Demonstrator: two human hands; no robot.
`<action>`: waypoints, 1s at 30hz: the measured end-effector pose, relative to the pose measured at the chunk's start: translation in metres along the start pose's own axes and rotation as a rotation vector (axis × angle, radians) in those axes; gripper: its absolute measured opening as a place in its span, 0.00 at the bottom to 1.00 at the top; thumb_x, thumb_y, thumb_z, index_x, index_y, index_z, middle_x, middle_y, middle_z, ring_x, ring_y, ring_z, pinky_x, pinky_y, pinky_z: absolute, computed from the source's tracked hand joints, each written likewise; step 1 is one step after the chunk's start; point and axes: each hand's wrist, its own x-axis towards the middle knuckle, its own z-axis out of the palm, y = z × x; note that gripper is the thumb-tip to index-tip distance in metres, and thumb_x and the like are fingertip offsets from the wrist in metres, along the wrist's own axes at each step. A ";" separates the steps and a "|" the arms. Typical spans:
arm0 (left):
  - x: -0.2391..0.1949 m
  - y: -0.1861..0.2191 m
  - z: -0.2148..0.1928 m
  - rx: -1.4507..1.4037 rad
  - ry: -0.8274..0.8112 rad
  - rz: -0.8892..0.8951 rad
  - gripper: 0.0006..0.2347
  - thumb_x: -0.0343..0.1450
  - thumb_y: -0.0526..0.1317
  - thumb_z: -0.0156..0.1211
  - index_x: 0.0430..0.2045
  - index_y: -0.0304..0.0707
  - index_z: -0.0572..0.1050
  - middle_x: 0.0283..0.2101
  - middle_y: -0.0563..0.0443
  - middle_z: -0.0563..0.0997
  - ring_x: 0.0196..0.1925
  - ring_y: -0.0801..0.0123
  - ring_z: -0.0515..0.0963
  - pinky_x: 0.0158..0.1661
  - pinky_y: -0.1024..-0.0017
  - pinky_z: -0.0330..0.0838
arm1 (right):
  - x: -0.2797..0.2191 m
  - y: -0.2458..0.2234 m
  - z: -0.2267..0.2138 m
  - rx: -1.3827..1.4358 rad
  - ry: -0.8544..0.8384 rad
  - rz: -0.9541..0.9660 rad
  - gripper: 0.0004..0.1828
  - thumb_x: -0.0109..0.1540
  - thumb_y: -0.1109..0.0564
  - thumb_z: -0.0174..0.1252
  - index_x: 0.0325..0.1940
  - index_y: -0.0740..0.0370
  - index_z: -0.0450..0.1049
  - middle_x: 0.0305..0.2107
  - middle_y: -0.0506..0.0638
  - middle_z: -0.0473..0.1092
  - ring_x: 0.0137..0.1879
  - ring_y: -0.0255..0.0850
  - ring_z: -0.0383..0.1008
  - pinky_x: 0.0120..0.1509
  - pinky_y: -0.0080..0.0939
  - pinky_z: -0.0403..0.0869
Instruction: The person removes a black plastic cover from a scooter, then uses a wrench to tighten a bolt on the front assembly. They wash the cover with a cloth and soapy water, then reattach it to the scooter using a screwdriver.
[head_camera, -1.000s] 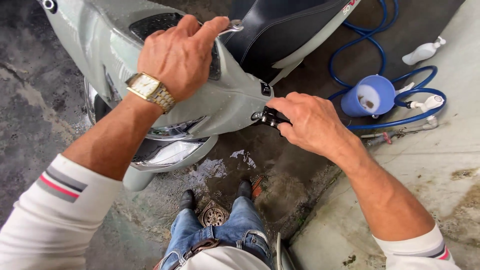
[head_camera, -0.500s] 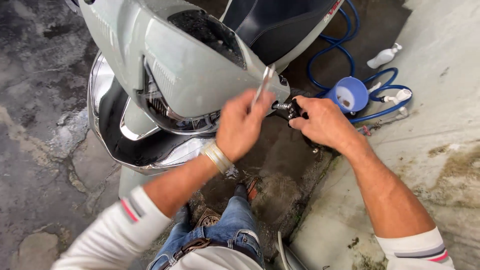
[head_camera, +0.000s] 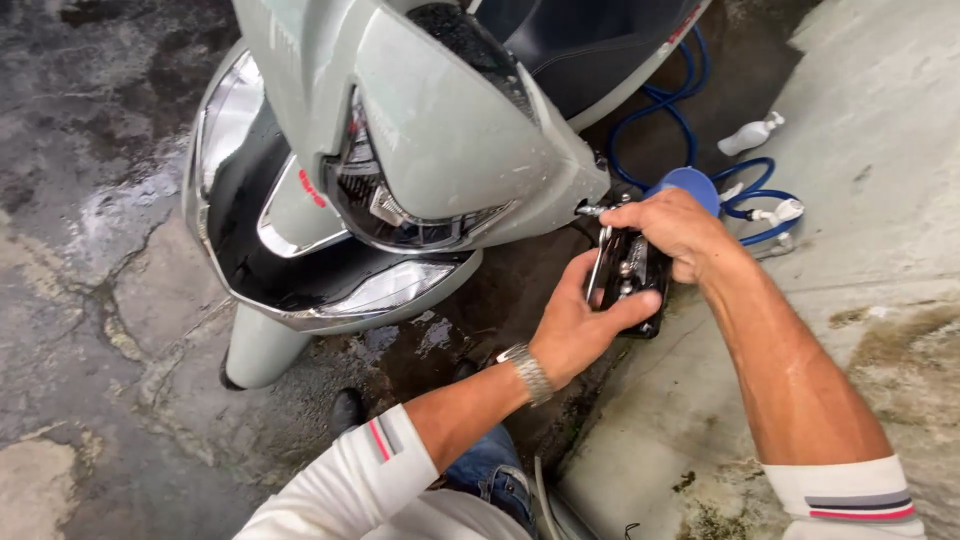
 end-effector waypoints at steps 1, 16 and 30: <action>0.002 0.002 0.002 0.002 0.007 0.004 0.36 0.55 0.54 0.64 0.54 0.34 0.60 0.27 0.46 0.72 0.28 0.71 0.72 0.30 0.72 0.68 | -0.001 -0.001 0.002 -0.001 -0.007 -0.004 0.16 0.49 0.61 0.62 0.28 0.80 0.67 0.20 0.69 0.65 0.26 0.55 0.70 0.26 0.60 0.70; 0.019 0.023 -0.001 -0.076 0.210 -0.136 0.25 0.58 0.50 0.61 0.42 0.32 0.66 0.17 0.47 0.69 0.20 0.70 0.72 0.19 0.73 0.72 | 0.016 0.028 -0.032 -0.749 -0.183 -1.173 0.24 0.49 0.62 0.59 0.51 0.54 0.71 0.46 0.51 0.67 0.54 0.49 0.67 0.56 0.45 0.67; 0.067 -0.031 -0.036 0.563 0.371 0.516 0.12 0.58 0.36 0.60 0.33 0.46 0.73 0.23 0.49 0.75 0.33 0.54 0.77 0.38 0.62 0.72 | 0.015 0.028 -0.001 0.312 0.050 -0.142 0.20 0.52 0.53 0.65 0.25 0.75 0.66 0.18 0.63 0.69 0.21 0.44 0.74 0.19 0.39 0.74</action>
